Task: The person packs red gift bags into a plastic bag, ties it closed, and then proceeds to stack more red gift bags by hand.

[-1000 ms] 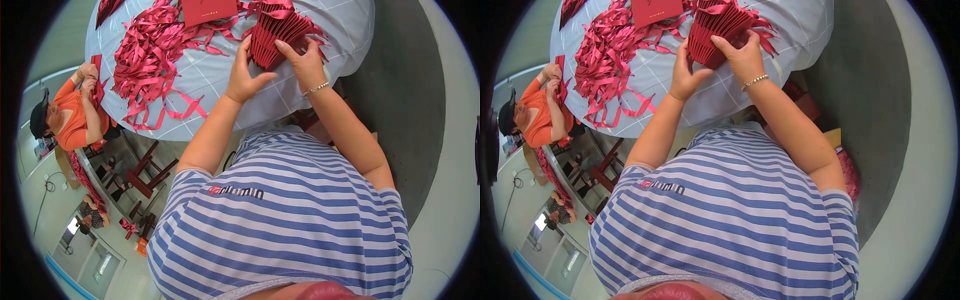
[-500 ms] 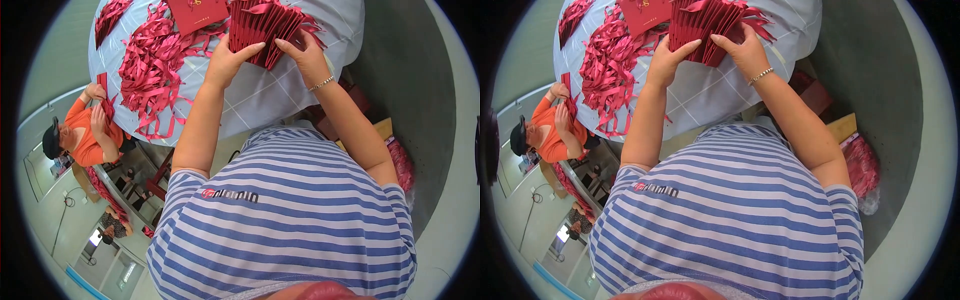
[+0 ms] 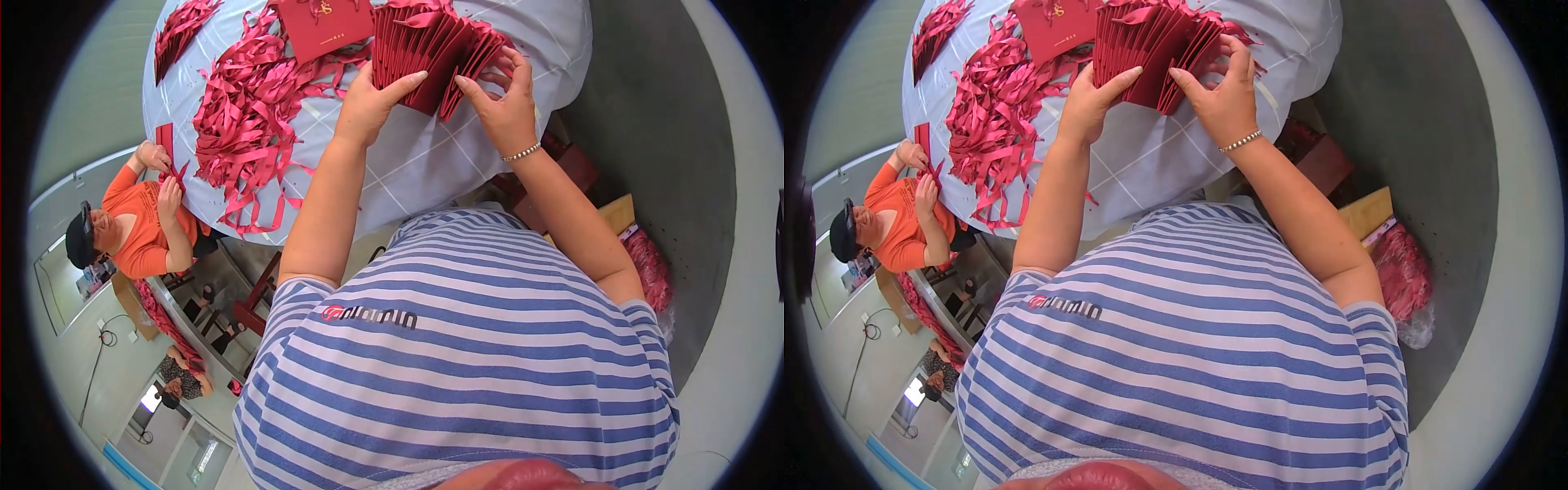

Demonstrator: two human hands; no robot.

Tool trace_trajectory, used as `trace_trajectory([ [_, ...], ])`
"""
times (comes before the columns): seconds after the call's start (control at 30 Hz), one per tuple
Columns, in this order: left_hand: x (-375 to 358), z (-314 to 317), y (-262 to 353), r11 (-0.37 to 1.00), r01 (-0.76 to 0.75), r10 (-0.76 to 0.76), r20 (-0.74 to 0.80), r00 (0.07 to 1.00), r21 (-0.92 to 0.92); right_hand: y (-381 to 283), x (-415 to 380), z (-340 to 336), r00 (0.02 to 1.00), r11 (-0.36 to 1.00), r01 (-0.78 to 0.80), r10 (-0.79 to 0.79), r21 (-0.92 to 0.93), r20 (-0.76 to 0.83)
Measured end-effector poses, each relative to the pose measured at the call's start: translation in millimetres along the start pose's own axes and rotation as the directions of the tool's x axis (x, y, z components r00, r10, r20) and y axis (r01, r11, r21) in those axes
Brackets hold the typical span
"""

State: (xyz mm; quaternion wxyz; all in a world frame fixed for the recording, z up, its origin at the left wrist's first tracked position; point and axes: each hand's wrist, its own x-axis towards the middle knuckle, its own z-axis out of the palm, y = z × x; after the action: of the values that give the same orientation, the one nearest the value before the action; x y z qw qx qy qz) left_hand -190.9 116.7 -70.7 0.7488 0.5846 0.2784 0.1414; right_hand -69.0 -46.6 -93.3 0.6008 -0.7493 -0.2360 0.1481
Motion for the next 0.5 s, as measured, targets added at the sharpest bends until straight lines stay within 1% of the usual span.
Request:
trace_trajectory([
  [0.03, 0, 0, 0, 1.000, -0.004, 0.004, 0.000, 1.000, -0.005, 1, 0, 0, 0.999, 0.998, 0.037, -0.038, -0.052, -0.014],
  [0.13, -1, -1, -1, 1.000, -0.006, 0.006, -0.007, 1.000, -0.009, -8, -4, -1, 0.997, 0.994, 0.059, -0.064, -0.092, -0.050],
  [0.2, -1, -1, -1, 1.000, 0.000, 0.000, -0.008, 1.000, -0.024, -3, -1, -3, 0.955, 0.933, 0.271, -0.291, -0.237, -0.053],
  [0.23, -1, -1, -1, 1.000, 0.002, -0.002, -0.010, 1.000, -0.031, -2, 1, -4, 0.915, 0.877, 0.371, -0.401, -0.306, -0.040],
  [0.33, -1, -2, -2, 1.000, -0.002, 0.001, -0.012, 1.000, -0.029, -8, 8, -11, 0.841, 0.756, 0.530, -0.527, -0.384, 0.123],
  [0.43, -3, 1, 1, 0.999, -0.005, 0.005, -0.016, 1.000, -0.047, -8, 19, -9, 0.808, 0.716, 0.587, -0.547, -0.378, 0.219],
  [0.5, -2, 0, -1, 1.000, -0.023, 0.023, -0.014, 1.000, -0.006, -10, 24, -8, 0.798, 0.680, 0.602, -0.529, -0.418, 0.290],
])
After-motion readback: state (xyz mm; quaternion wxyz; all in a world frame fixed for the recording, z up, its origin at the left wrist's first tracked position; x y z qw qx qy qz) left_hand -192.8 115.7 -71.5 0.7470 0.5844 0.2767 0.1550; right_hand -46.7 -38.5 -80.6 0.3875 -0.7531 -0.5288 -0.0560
